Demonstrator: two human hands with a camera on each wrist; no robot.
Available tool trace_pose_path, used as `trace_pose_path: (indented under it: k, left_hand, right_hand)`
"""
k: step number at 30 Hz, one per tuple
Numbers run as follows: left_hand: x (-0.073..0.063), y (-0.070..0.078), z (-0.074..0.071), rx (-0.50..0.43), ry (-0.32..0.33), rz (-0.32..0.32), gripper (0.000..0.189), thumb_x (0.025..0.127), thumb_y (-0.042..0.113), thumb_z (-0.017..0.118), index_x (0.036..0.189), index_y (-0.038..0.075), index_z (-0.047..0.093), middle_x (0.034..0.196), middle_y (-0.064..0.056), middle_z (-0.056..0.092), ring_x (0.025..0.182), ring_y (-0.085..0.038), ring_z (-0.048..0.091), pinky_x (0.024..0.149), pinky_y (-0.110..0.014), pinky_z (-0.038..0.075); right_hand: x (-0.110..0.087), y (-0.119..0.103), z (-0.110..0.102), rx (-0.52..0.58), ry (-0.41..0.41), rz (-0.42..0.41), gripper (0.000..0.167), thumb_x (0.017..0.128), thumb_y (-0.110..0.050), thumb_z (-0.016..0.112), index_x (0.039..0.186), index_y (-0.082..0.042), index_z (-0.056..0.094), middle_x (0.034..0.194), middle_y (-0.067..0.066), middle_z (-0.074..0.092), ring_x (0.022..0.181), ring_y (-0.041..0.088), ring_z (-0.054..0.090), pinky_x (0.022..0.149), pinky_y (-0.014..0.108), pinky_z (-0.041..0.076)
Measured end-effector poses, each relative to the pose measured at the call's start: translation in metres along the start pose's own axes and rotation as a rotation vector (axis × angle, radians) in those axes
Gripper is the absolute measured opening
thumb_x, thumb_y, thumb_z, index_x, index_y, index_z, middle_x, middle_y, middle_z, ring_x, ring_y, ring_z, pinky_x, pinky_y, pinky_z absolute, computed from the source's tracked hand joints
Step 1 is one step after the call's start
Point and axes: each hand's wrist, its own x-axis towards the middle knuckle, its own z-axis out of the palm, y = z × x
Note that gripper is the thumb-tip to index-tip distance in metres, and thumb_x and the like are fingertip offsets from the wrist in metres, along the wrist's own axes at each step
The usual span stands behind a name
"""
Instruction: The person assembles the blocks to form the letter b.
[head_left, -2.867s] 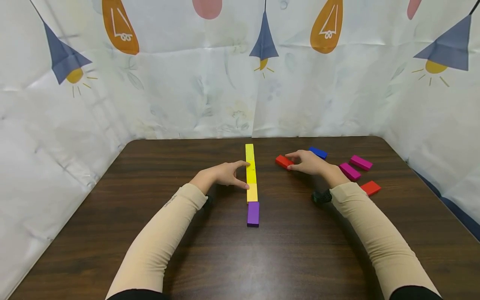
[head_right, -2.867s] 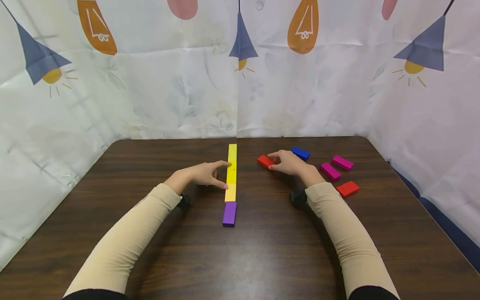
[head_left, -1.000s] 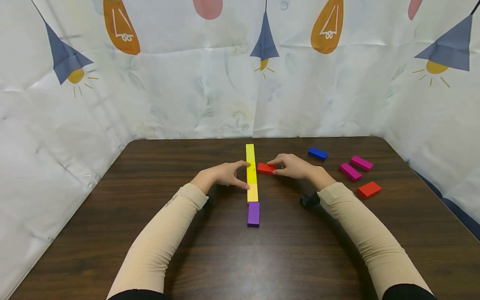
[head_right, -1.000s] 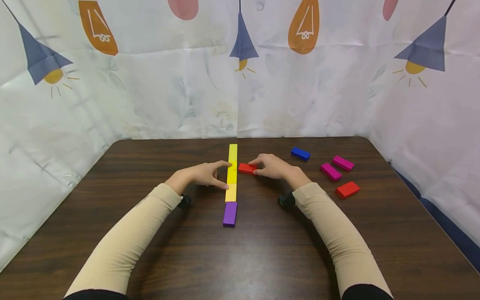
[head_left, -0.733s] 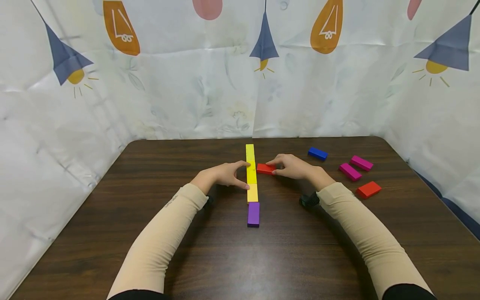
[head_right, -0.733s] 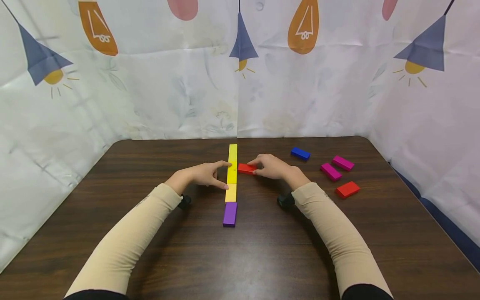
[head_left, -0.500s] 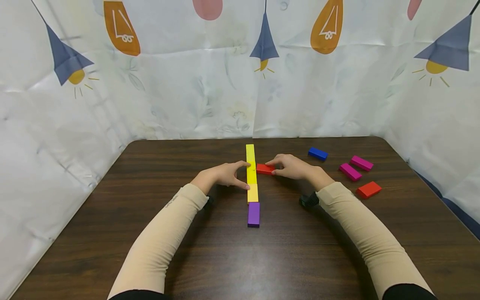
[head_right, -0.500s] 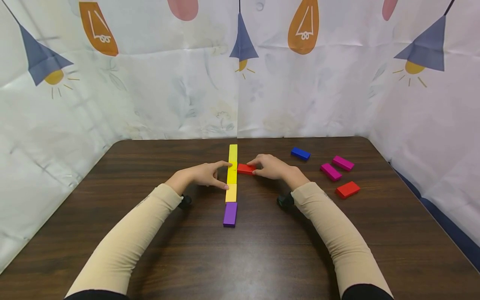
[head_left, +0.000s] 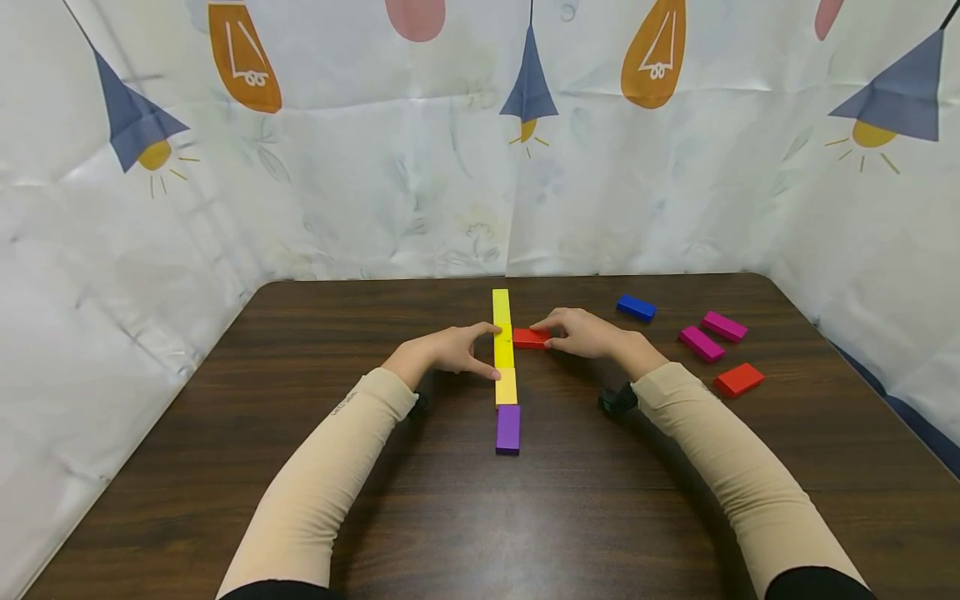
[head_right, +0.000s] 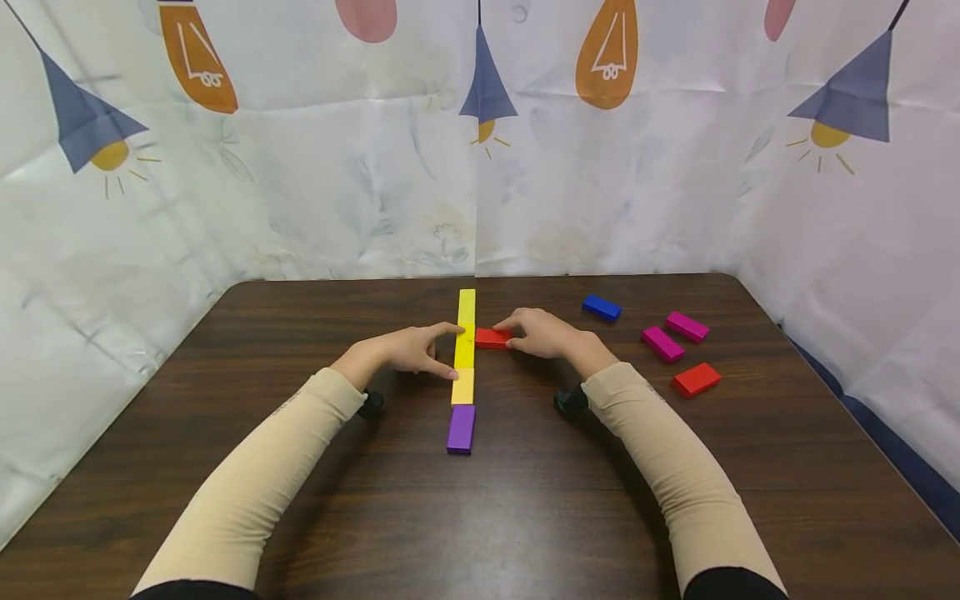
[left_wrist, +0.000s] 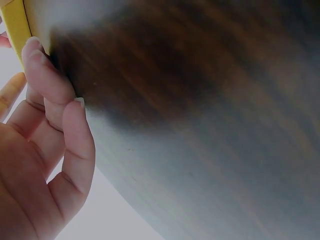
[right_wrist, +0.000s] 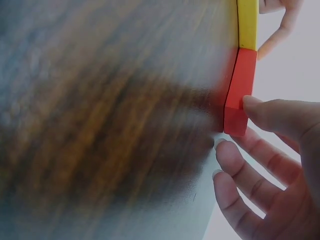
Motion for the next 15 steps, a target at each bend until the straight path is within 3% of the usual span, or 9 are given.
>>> trace_pose_path:
  k: [15]
  left_hand:
    - [-0.0007, 0.0016, -0.0002, -0.004, -0.001, 0.0, 0.091, 0.09, 0.047, 0.078, 0.162, 0.02, 0.029, 0.107, -0.01, 0.059, 0.085, -0.022, 0.058, 0.084, -0.038, 0.048]
  right_hand:
    - [0.0004, 0.0006, 0.0001, 0.005, -0.002, 0.014, 0.041, 0.101, -0.012, 0.065, 0.142, -0.008, 0.062, 0.133, 0.015, 0.062, 0.093, 0.027, 0.054, 0.088, 0.041, 0.046]
